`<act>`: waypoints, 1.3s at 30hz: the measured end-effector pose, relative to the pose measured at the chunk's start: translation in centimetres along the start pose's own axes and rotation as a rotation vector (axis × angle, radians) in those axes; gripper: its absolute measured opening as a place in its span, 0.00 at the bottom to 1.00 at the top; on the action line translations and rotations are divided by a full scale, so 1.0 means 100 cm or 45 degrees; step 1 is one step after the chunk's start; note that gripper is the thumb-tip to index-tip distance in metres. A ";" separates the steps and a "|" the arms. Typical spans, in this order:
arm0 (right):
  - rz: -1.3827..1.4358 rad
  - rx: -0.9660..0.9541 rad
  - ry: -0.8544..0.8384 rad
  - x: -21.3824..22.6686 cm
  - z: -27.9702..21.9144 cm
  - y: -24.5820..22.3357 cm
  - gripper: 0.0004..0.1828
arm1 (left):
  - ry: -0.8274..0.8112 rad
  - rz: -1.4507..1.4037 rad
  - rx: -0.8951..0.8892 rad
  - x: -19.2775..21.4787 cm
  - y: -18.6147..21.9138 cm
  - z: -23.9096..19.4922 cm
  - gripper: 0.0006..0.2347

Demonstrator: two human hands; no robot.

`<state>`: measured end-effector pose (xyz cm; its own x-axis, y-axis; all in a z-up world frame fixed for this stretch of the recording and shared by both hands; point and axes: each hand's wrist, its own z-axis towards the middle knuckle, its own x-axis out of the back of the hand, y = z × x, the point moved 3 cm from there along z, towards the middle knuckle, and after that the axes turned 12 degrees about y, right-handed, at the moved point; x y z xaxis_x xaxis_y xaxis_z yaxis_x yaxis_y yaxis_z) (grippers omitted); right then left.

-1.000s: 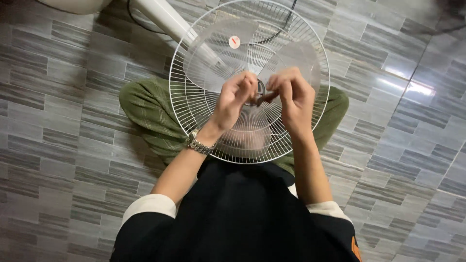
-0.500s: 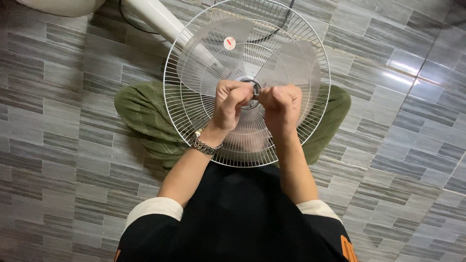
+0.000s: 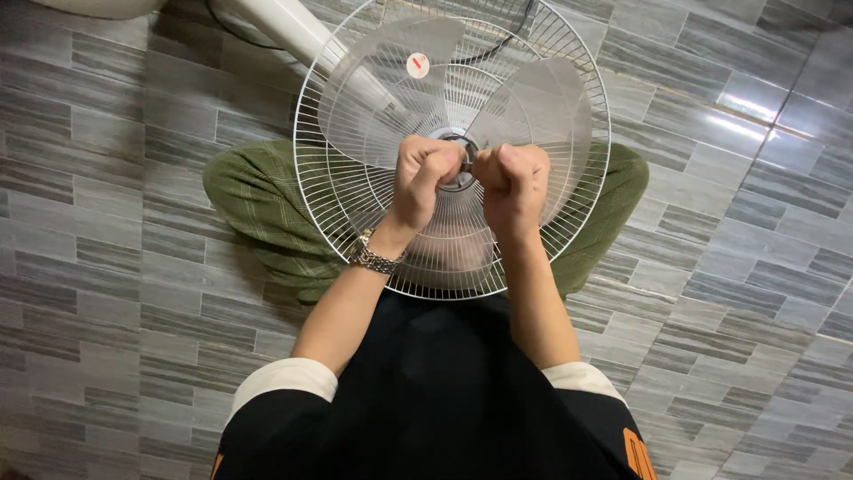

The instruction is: The person sits on the floor and uses pliers to loosen and remove the central nut from a standing fan. They then detach the fan blades and the front wire cage, placing them aside. The person proceeds to reassemble the fan by reattaching the blades and securing the cage back onto the motor housing.

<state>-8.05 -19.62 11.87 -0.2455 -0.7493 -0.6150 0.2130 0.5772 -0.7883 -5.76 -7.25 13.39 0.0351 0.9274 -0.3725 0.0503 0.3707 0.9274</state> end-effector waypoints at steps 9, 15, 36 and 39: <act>-0.011 0.002 0.046 0.002 0.003 0.005 0.28 | 0.103 0.034 -0.047 0.000 -0.012 -0.001 0.20; -0.034 0.000 0.045 0.003 0.003 0.009 0.29 | 0.145 0.120 -0.117 0.004 -0.020 0.000 0.21; -0.232 0.179 0.014 0.000 -0.002 0.016 0.29 | 0.174 0.264 -0.308 -0.004 -0.013 -0.001 0.23; -0.229 0.179 0.019 -0.001 -0.004 0.016 0.29 | 0.177 0.270 -0.321 -0.003 -0.019 -0.003 0.23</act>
<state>-8.09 -18.53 10.66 -0.3053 -0.8307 -0.4655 0.2941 0.3827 -0.8758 -6.19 -8.18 11.77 -0.1186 0.9767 -0.1787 -0.1922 0.1540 0.9692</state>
